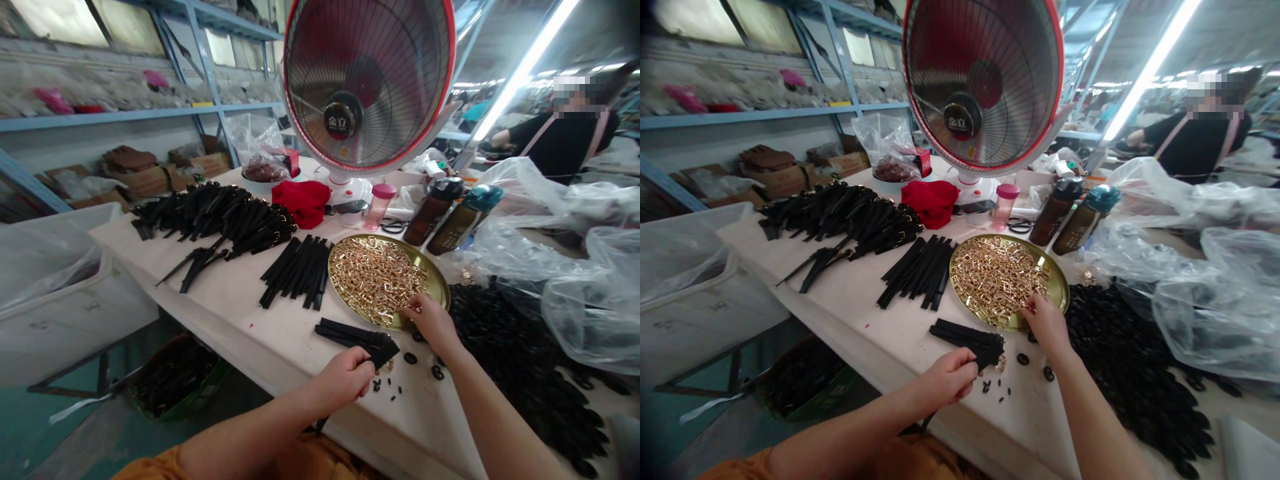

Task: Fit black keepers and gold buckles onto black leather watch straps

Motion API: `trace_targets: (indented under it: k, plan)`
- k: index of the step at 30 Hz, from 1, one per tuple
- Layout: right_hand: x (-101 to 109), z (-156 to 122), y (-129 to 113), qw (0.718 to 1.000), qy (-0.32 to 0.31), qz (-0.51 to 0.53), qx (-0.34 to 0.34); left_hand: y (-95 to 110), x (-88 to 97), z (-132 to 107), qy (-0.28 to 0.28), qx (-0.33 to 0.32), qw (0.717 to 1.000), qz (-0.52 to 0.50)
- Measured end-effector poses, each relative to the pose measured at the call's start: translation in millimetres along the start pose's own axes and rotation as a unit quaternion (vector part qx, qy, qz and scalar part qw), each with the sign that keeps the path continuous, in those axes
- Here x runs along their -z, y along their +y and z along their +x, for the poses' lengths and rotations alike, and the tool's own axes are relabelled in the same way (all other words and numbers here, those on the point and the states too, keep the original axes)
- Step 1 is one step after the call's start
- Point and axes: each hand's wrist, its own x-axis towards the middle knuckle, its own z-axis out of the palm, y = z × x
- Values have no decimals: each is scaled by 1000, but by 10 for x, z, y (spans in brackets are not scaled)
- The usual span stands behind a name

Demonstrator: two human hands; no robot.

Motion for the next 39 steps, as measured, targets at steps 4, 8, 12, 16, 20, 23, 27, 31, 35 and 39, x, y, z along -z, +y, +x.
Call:
trace_targets:
  k: [4, 8, 12, 16, 20, 23, 27, 31, 35, 39]
  plan:
    - [72, -134, -132, 997, 24, 78, -10, -32, 40, -10, 6, -13, 999, 34]
    - [187, -488, -389, 979, 26, 199, -41, 10, 83, 15, 27, -54, 997, 56]
    - [254, -963, -728, 869, -45, 469, -149, 35, 71, 70, 28, -74, 994, 71]
    - [238, -1235, -894, 732, -80, 614, -284, 11, 61, 49, -16, -75, 990, 116]
    - [217, -1309, -877, 674, -96, 645, -348, 24, 121, -23, -40, -98, 973, 205]
    - [220, -1348, -863, 659, -107, 648, -367, 72, 168, -58, -38, -128, 957, 259]
    - [223, -1422, -880, 685, -97, 636, -341, 134, 196, -84, -55, -143, 941, 301]
    - [195, -1482, -903, 726, -66, 622, -287, 146, 192, -90, -67, -157, 935, 311]
    - [192, -1520, -917, 718, -76, 629, -288, 112, 181, -79, -86, -169, 929, 317]
    - [249, -1547, -914, 709, -105, 623, -313, 71, 180, -78, -77, -194, 911, 356]
